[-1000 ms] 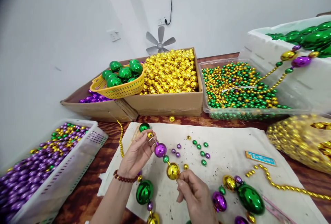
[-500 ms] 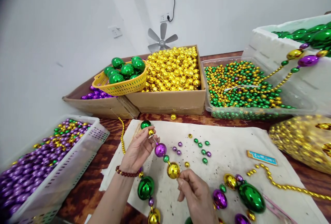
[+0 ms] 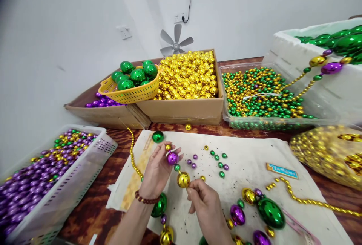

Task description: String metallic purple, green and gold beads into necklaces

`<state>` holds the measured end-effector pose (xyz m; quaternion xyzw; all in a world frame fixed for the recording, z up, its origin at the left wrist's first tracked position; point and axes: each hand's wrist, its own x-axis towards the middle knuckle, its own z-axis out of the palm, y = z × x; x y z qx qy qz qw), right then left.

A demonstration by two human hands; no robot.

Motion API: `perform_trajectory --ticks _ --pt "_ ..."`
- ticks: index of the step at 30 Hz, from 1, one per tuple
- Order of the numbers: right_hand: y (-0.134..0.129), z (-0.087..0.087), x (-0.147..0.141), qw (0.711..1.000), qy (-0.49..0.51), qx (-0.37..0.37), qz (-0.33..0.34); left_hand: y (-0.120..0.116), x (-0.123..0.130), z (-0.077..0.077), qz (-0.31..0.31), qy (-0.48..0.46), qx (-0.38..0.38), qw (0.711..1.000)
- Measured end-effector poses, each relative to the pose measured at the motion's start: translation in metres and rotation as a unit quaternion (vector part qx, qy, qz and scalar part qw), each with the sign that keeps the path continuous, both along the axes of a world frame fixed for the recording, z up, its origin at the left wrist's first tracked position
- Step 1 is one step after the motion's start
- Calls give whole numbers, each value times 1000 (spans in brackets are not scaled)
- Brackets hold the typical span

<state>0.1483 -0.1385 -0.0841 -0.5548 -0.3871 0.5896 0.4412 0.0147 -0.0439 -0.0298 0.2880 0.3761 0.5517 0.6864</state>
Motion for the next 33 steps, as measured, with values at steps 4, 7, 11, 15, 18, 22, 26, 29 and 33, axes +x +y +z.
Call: perform_trajectory --ticks 4,7,11,15,18,22,26,29,33 --pt "0 -2 -6 999 -39 -2 8 -6 23 -5 47 36 25 998" --pt "2 1 4 997 -52 13 56 -2 31 -10 51 54 44 996" --pt "23 18 31 990 -119 64 31 -2 32 -18 -29 66 56 996" --pt "60 38 44 990 -45 135 -5 -11 35 -22 -113 126 76 983" --pt "80 42 43 989 9 142 31 -16 36 -22 -142 174 100 969" --pt "86 35 42 989 37 134 50 -17 34 -24 -161 206 123 957" --pt "83 29 42 988 28 148 39 -17 35 -29 -170 237 132 947" --pt "87 28 44 987 5 161 2 -16 35 -35 -169 249 132 945" --pt "105 31 57 982 8 166 -92 -15 31 -43 -195 275 134 932"
